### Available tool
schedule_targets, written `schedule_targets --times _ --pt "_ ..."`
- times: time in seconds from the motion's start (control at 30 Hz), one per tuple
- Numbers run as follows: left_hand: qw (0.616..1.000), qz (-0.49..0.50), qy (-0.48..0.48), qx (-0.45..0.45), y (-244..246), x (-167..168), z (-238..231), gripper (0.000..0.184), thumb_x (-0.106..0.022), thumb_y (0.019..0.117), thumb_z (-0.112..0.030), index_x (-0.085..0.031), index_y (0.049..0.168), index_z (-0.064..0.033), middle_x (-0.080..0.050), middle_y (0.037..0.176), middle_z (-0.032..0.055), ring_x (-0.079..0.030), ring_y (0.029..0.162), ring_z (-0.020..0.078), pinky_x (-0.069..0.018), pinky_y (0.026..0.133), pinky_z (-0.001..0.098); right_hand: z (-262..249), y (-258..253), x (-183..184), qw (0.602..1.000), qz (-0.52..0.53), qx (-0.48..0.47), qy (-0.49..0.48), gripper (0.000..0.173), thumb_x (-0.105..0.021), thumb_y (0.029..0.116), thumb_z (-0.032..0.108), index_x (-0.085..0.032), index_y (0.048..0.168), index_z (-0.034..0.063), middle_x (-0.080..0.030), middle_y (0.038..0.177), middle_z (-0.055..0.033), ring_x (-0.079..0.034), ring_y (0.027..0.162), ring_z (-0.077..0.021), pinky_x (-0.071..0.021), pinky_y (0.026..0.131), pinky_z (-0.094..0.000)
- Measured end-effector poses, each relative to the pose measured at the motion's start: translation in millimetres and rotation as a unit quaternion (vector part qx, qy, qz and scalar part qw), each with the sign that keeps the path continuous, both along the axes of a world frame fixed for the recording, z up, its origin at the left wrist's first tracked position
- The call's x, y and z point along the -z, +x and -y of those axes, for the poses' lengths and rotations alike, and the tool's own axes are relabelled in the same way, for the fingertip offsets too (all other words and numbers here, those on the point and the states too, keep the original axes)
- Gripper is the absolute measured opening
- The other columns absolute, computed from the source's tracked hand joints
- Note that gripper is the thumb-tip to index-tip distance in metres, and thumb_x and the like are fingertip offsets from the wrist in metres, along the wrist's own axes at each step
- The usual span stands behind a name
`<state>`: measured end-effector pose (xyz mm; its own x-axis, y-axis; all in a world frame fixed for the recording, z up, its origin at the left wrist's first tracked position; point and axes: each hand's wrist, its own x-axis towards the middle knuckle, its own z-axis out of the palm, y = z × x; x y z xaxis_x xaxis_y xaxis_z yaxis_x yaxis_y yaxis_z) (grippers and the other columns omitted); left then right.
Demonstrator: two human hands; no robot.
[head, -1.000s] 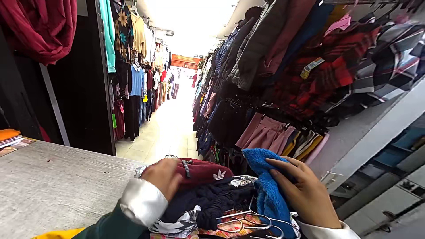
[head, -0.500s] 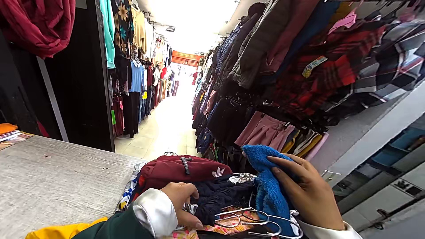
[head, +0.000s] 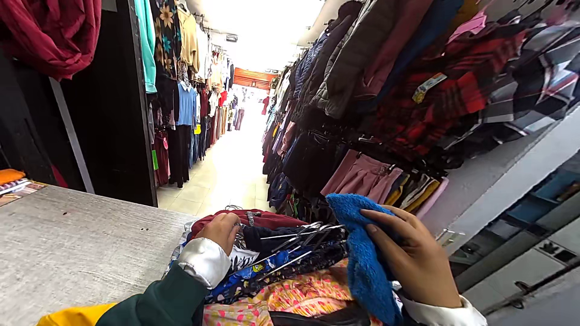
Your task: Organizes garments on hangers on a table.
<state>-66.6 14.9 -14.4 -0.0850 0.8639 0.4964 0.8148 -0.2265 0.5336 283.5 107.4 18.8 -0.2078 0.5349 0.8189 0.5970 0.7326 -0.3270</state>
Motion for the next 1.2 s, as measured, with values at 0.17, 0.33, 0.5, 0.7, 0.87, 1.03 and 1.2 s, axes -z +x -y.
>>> schedule_targets --times 0.17,0.33,0.5,0.7,0.87,1.03,1.2 --pt "1.0 0.003 -0.013 -0.007 3.1 -1.1 1.9 0.019 -0.058 0.1004 -0.005 -0.071 0.111 0.0038 -0.071 0.108 0.023 -0.07 0.104 0.0378 -0.0548 0.092 0.0532 23.4 -18.0 -4.2 0.98 -0.022 -0.196 0.039 0.021 -0.067 0.0937 0.018 -0.077 0.112 0.0133 -0.063 0.133 -0.0129 -0.061 0.122 -0.0272 -0.0542 0.101 -0.042" --pt "0.999 0.003 -0.037 -0.007 3.9 -2.5 2.3 0.019 -0.058 0.1008 -0.005 -0.07 0.112 0.0043 -0.071 0.11 0.0236 -0.069 0.107 0.0377 -0.0537 0.095 0.0529 17.8 -6.4 -7.3 0.996 0.024 -0.076 0.052 0.023 -0.064 0.0957 0.019 -0.077 0.114 0.0131 -0.063 0.133 -0.0128 -0.062 0.119 -0.0259 -0.0549 0.097 -0.0432" --pt "0.999 -0.006 -0.045 -0.012 3.5 -2.6 0.3 0.019 -0.058 0.1013 -0.006 -0.071 0.112 0.0034 -0.071 0.11 0.0227 -0.069 0.107 0.0373 -0.0536 0.094 0.0526 34.4 -9.9 -12.5 0.982 -0.006 -0.189 0.011 0.023 -0.067 0.0946 0.021 -0.076 0.113 0.0122 -0.064 0.13 -0.0117 -0.062 0.119 -0.0265 -0.0554 0.099 -0.0419" --pt "0.969 -0.044 -0.152 0.192 5.4 -28.4 27.1 0.023 -0.058 0.1006 -0.007 -0.071 0.113 0.0071 -0.071 0.112 0.0246 -0.068 0.11 0.037 -0.0502 0.101 0.0516 45.7 38.8 -28.8 0.933 0.102 -0.323 -0.124 0.018 -0.067 0.0922 0.03 -0.079 0.105 0.0241 -0.072 0.115 0.0012 -0.067 0.111 -0.0168 -0.0566 0.097 -0.0335" --pt "0.94 -0.065 -0.181 0.283 21.6 -38.0 49.6 0.038 -0.063 0.101 -0.025 -0.066 0.122 0.0066 -0.068 0.116 0.0261 -0.066 0.109 0.0389 -0.0507 0.097 0.0542 36.1 33.7 -22.4 0.984 -0.006 -0.16 -0.077 0.027 -0.063 0.094 0.022 -0.073 0.114 0.0066 -0.067 0.122 -0.0111 -0.064 0.114 -0.0254 -0.0551 0.097 -0.0428" --pt "0.924 -0.111 -0.269 0.247 36.3 -31.5 42.0 0.046 -0.066 0.0993 -0.022 -0.057 0.137 0.004 -0.059 0.134 0.0281 -0.059 0.124 0.0455 -0.0441 0.103 0.0643 20.0 4.0 -6.0 0.912 0.224 -0.285 -0.192 0.024 -0.057 0.1021 0.021 -0.076 0.116 0.0147 -0.07 0.122 -0.0044 -0.063 0.119 -0.0176 -0.0527 0.104 -0.0384" --pt "0.928 -0.138 -0.273 0.214 42.1 -41.0 44.4 0.039 -0.053 0.1064 -0.014 -0.053 0.141 0.004 -0.059 0.135 0.0293 -0.056 0.128 0.0465 -0.0425 0.105 0.0624 -3.1 27.8 -0.8 0.978 0.189 -0.034 -0.081 0.026 -0.057 0.097 0.014 -0.075 0.114 0.0073 -0.07 0.115 -0.0129 -0.066 0.109 -0.0283 -0.0541 0.094 -0.0511"
